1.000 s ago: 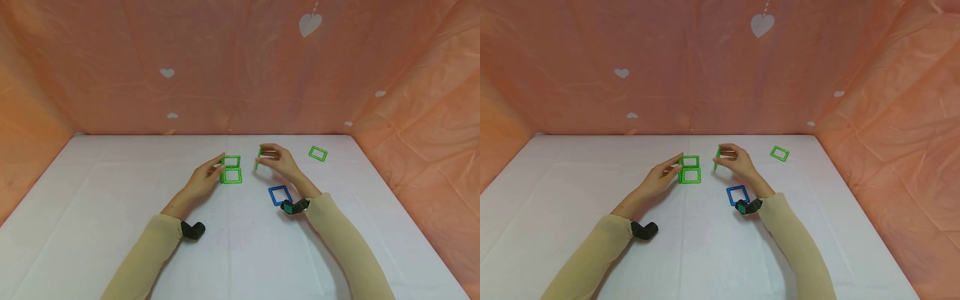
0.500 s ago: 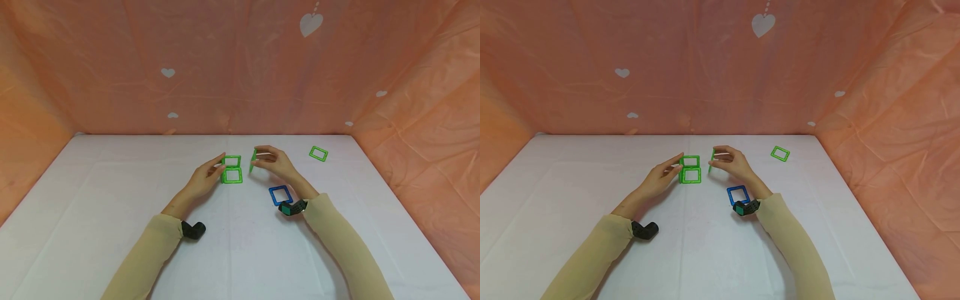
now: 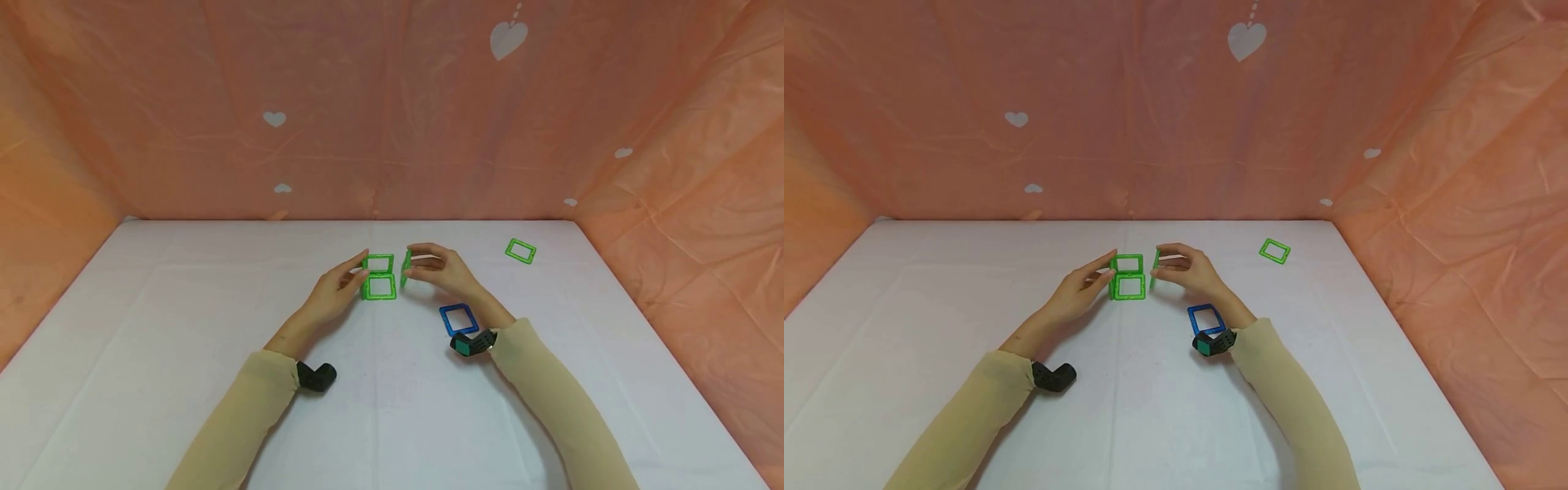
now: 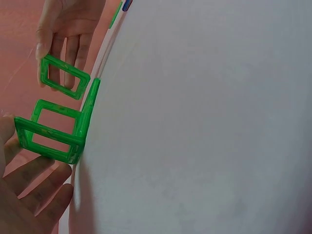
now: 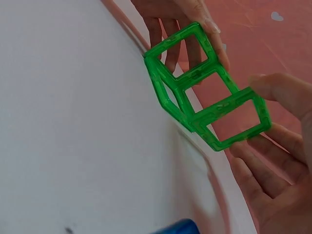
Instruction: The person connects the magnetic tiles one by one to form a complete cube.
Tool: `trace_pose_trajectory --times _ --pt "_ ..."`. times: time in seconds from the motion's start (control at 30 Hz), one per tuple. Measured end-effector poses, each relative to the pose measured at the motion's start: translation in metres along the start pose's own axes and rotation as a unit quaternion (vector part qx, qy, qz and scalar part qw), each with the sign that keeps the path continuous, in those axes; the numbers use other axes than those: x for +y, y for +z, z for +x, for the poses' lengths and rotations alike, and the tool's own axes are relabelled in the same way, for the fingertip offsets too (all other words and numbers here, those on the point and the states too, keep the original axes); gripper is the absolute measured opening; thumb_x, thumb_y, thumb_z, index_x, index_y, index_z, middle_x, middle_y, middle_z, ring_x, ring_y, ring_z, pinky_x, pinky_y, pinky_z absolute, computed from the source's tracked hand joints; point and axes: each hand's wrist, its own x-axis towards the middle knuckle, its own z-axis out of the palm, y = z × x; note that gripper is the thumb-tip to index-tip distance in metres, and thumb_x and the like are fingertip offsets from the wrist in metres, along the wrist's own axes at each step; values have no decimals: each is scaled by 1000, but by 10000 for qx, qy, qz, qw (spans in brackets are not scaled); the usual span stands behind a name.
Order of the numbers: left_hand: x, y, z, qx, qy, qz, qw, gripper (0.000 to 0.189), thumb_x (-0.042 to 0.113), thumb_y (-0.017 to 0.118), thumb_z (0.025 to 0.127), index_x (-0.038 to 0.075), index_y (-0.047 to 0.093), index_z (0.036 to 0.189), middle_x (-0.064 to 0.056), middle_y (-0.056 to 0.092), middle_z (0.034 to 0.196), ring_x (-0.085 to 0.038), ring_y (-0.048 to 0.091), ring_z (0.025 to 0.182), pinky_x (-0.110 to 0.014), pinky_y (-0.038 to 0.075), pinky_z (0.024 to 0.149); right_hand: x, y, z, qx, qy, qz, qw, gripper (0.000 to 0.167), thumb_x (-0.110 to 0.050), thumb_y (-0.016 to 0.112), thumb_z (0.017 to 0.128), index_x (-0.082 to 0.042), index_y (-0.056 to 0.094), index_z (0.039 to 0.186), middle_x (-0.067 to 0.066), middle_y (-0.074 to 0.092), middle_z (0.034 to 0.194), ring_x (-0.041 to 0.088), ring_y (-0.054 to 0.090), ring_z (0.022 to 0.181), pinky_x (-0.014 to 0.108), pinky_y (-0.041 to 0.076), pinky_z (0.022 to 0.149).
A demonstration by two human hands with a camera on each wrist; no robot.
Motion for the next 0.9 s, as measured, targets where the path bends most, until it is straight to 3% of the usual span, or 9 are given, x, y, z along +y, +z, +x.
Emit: trace_pose_trajectory --times 0.4,0.9 --pt "2 0 -1 -40 -71 -23 10000 51 29 48 101 14 37 149 -19 47 143 -37 59 115 -50 46 97 2 6 0 -94 -59 68 9999 54 -4 70 86 4 49 135 22 54 135 36 58 118 29 52 89" --pt "2 1 -1 -21 -78 -68 9999 51 27 49 101 14 37 149 -20 48 142 -38 60 114 -50 47 96 -1 10 -2 -438 71 -25 9990 51 -10 70 87 -6 53 135 16 55 134 31 61 116 35 49 94"
